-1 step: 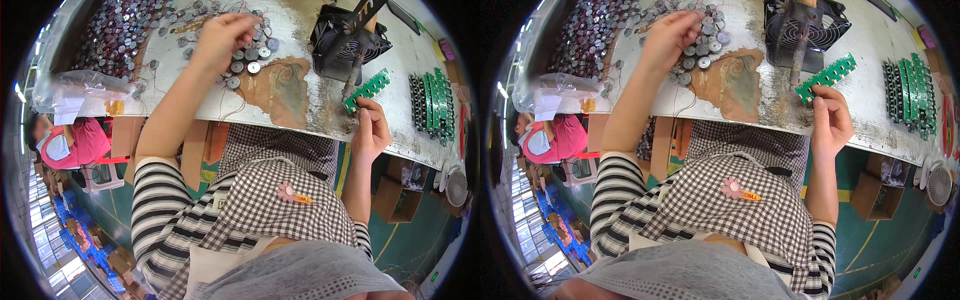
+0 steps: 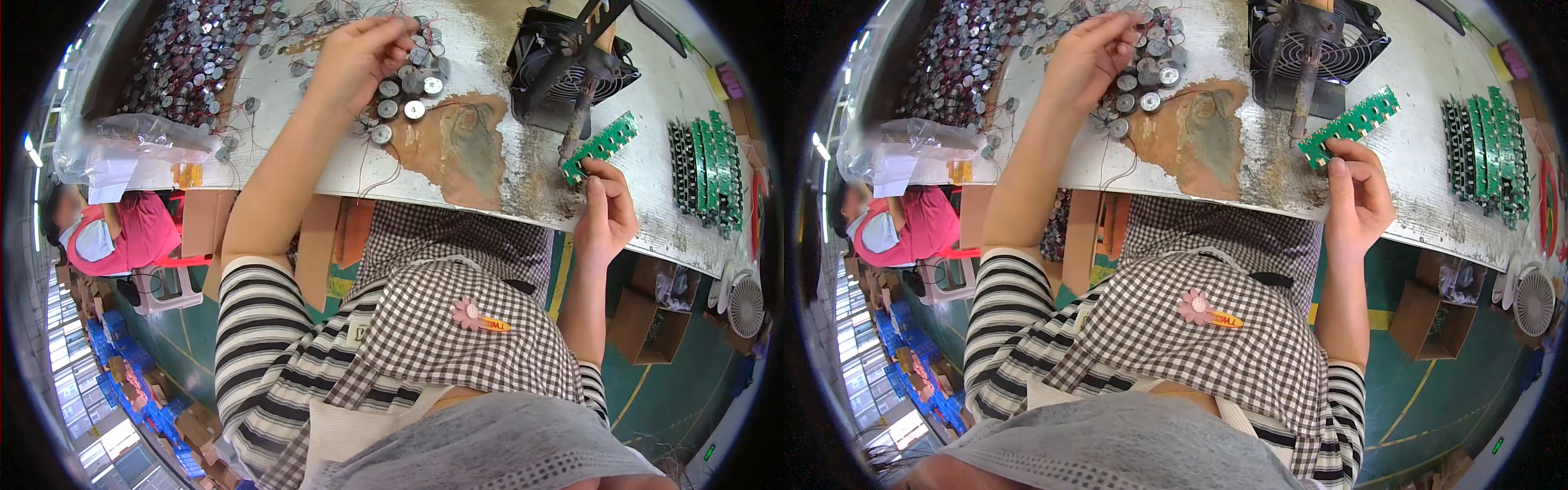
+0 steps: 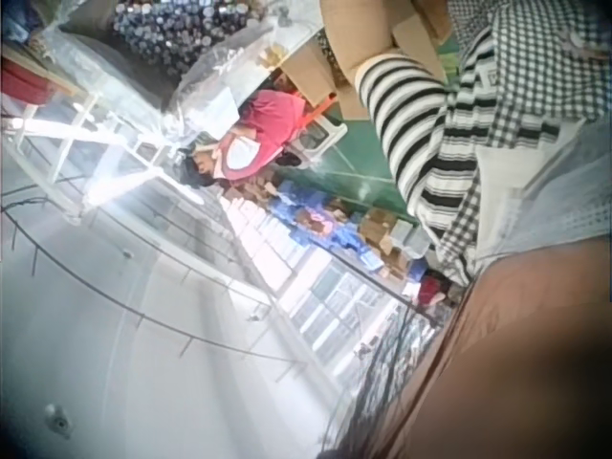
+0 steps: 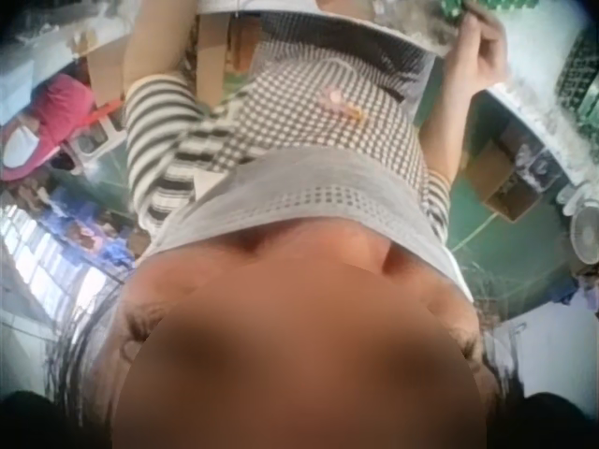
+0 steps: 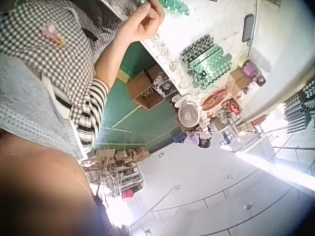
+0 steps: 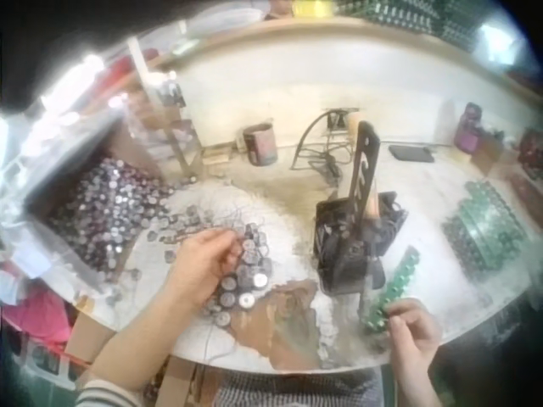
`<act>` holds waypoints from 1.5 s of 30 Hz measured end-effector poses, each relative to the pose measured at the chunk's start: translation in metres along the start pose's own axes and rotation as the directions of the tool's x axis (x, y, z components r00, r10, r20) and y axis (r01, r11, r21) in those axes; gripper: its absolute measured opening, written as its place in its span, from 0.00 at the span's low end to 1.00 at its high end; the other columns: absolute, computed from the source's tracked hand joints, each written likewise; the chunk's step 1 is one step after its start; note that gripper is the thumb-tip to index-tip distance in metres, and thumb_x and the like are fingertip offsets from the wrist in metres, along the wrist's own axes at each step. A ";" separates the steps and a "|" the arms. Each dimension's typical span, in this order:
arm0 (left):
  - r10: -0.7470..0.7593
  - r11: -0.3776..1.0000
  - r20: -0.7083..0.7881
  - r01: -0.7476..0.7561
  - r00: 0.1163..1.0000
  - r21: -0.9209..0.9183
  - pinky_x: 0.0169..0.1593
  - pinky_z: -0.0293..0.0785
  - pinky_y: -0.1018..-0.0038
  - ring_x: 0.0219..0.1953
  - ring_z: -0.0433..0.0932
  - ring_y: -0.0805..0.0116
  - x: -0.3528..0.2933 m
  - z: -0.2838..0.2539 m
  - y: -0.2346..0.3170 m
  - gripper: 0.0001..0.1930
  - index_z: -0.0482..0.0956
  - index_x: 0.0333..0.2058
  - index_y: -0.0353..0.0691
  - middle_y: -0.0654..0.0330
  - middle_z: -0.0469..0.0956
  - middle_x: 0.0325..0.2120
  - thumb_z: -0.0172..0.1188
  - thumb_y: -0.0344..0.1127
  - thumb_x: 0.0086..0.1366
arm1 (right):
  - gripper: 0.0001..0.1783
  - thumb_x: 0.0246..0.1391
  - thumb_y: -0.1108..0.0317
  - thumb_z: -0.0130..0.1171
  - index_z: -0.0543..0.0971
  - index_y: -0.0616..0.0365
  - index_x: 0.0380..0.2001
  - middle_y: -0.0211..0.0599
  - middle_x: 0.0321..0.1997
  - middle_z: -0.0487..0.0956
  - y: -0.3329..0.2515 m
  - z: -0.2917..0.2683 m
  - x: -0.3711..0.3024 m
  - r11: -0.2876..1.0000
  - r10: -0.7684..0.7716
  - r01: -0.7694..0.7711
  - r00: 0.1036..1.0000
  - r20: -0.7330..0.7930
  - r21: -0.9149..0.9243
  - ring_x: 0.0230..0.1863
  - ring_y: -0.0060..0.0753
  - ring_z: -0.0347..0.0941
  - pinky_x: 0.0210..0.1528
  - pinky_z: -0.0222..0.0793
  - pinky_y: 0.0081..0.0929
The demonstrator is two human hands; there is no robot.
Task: The person solders small circular electronic components onto printed circuit boards using a soldering iron, with a fan for cooling.
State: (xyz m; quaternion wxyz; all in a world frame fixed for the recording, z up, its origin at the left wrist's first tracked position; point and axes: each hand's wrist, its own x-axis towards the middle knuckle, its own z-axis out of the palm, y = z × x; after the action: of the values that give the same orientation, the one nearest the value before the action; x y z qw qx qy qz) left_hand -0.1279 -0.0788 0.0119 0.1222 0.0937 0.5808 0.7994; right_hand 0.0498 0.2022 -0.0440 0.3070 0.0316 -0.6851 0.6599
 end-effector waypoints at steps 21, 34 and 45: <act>0.294 0.935 0.140 -0.315 0.945 0.162 0.26 0.68 0.87 0.23 0.74 0.78 -0.061 0.057 0.039 0.11 0.74 0.44 0.29 0.54 0.79 0.27 0.53 0.29 0.65 | 0.02 0.57 0.79 0.50 0.71 0.65 0.30 0.45 0.43 0.77 0.001 -0.004 -0.003 0.997 -0.059 0.057 0.997 -0.046 -0.053 0.40 0.24 0.69 0.45 0.64 0.21; -0.371 0.925 0.170 0.379 0.913 -0.017 0.24 0.55 0.87 0.21 0.62 0.85 -0.101 0.107 -0.053 0.08 0.76 0.35 0.33 0.70 0.71 0.20 0.59 0.32 0.62 | 0.04 0.50 0.80 0.57 0.72 0.66 0.26 0.52 0.40 0.78 -0.018 0.012 -0.009 0.889 -0.310 0.357 0.930 0.196 -0.287 0.38 0.40 0.73 0.42 0.70 0.29; -0.326 0.944 0.195 0.327 0.925 0.029 0.23 0.57 0.86 0.19 0.63 0.84 -0.091 0.116 -0.053 0.08 0.77 0.33 0.32 0.68 0.73 0.22 0.62 0.31 0.58 | 0.05 0.47 0.82 0.56 0.71 0.66 0.27 0.52 0.39 0.78 -0.019 0.013 -0.008 0.893 -0.328 0.364 0.929 0.172 -0.264 0.36 0.40 0.73 0.39 0.70 0.28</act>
State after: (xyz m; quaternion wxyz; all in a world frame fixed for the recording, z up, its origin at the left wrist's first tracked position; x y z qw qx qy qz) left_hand -0.0033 0.0142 -0.0034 0.3107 0.0740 0.5718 0.7557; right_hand 0.0598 0.1850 -0.0298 0.3781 0.1481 -0.7757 0.4831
